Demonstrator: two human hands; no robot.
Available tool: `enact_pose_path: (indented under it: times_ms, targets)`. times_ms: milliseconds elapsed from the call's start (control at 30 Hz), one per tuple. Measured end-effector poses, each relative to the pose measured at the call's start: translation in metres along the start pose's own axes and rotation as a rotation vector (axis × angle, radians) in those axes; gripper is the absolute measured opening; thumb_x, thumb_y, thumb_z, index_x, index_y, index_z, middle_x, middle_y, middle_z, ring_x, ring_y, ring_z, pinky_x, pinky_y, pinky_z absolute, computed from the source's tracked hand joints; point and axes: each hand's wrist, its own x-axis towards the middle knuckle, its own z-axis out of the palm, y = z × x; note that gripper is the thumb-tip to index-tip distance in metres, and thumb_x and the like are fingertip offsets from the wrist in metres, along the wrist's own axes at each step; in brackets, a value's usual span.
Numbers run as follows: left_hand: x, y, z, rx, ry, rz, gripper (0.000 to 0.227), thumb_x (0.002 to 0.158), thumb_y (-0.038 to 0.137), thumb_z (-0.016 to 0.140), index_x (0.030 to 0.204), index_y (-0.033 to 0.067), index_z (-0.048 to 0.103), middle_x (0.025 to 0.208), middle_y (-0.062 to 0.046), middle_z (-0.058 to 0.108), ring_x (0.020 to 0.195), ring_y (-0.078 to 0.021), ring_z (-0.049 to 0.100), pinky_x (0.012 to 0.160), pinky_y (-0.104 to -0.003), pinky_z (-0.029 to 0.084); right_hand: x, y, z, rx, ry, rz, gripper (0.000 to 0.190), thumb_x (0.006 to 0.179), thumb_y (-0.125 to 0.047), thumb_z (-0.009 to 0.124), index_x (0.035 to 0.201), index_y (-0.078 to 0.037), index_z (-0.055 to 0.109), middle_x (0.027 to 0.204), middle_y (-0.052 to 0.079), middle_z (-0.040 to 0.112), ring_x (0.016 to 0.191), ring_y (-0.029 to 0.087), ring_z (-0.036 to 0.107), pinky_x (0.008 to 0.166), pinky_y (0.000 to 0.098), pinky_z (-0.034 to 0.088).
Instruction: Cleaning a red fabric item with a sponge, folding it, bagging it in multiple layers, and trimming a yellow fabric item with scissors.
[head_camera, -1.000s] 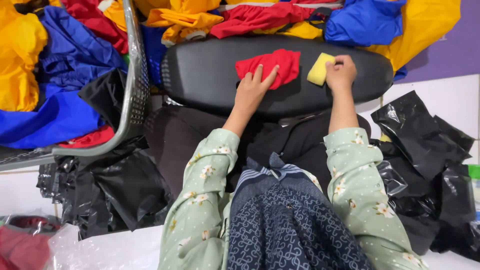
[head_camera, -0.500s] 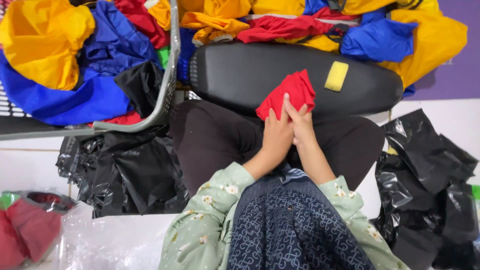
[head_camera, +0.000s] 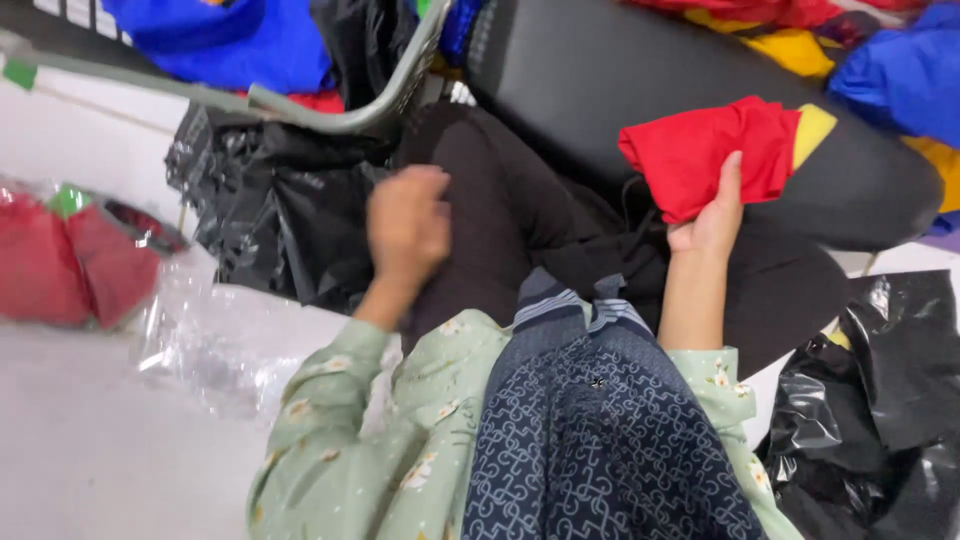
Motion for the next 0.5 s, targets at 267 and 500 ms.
enact_pose_path:
  times_ms: [267,500]
  targets:
    - [-0.157,-0.107,-0.056,0.654,-0.639,-0.705,0.116,0.064,0.051,0.088,0.159,0.0035,0.042,0.157,-0.034,0.037,0.134,-0.0567,0.045,0.099,-0.070,0.043,-0.009,-0.018,0.017,0.046,0.098,-0.057,0.037,0.086,-0.011,0.089,0.117,-0.007,0.070,0.107,0.015,0.078,0.097,0.032,0.080,0.085,0.0514,0.069]
    - [-0.193,-0.038,-0.132,0.699,-0.202,-0.785,0.085,0.102,0.030,0.076,0.153,-0.0133,0.025,0.152,-0.040,0.018,0.134,-0.0596,0.019,0.107,-0.075,0.013,-0.023,-0.030,0.013,0.073,0.040,-0.060,0.048,0.088,-0.007,0.075,0.133,-0.002,0.059,0.121,0.012,0.070,0.102,0.021,0.072,0.083,0.0279,0.062]
